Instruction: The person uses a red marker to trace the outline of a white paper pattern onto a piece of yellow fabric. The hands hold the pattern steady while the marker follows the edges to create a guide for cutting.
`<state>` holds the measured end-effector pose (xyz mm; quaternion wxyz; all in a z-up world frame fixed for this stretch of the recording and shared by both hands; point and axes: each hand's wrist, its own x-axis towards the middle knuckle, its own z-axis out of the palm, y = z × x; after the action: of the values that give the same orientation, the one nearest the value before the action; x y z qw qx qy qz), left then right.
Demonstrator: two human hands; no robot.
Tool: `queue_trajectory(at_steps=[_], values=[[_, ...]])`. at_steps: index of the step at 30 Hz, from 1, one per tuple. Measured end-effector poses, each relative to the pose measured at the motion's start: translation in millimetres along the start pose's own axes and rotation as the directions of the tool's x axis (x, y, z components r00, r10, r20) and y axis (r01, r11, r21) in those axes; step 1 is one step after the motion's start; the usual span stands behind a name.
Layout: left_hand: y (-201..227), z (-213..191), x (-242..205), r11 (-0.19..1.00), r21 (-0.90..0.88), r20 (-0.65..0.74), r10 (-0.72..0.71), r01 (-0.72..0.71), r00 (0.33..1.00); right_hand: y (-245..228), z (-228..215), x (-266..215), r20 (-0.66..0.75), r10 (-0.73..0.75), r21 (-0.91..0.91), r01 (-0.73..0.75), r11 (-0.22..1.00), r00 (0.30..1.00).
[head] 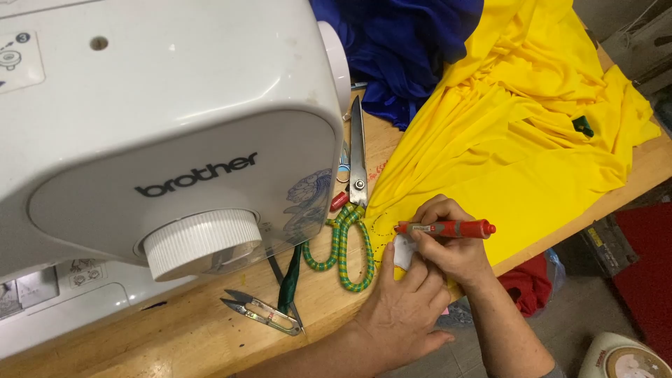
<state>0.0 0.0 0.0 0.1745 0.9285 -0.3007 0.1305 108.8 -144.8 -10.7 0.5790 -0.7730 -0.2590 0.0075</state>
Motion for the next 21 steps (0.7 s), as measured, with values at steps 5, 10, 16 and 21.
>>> queue_trajectory(at_steps=[5, 10, 16, 21], values=[[0.2, 4.1, -1.5, 1.000, -0.007, 0.030, 0.004, -0.004, 1.000, -7.9, 1.4, 2.0, -0.014, -0.008, 0.007, 0.008, 1.000, 1.000], [0.4, 2.0, -0.5, 1.000, -0.029, 0.011, -0.001, 0.001, 1.000, -4.5, 1.3, 0.5, -0.008, 0.000, 0.030, 0.001, 1.000, 1.000], [3.6, 6.0, -3.0, 0.996, 0.080, 0.039, 0.032, -0.035, 0.999, -9.3, 3.5, 2.8, -0.051, 0.000, 0.042, 0.002, 0.999, 0.999], [4.7, 8.0, -4.2, 0.992, 0.122, 0.026, 0.029, -0.032, 0.999, -1.7, -0.5, 1.1, -0.156, 0.099, 0.111, -0.083, 0.990, 0.983]])
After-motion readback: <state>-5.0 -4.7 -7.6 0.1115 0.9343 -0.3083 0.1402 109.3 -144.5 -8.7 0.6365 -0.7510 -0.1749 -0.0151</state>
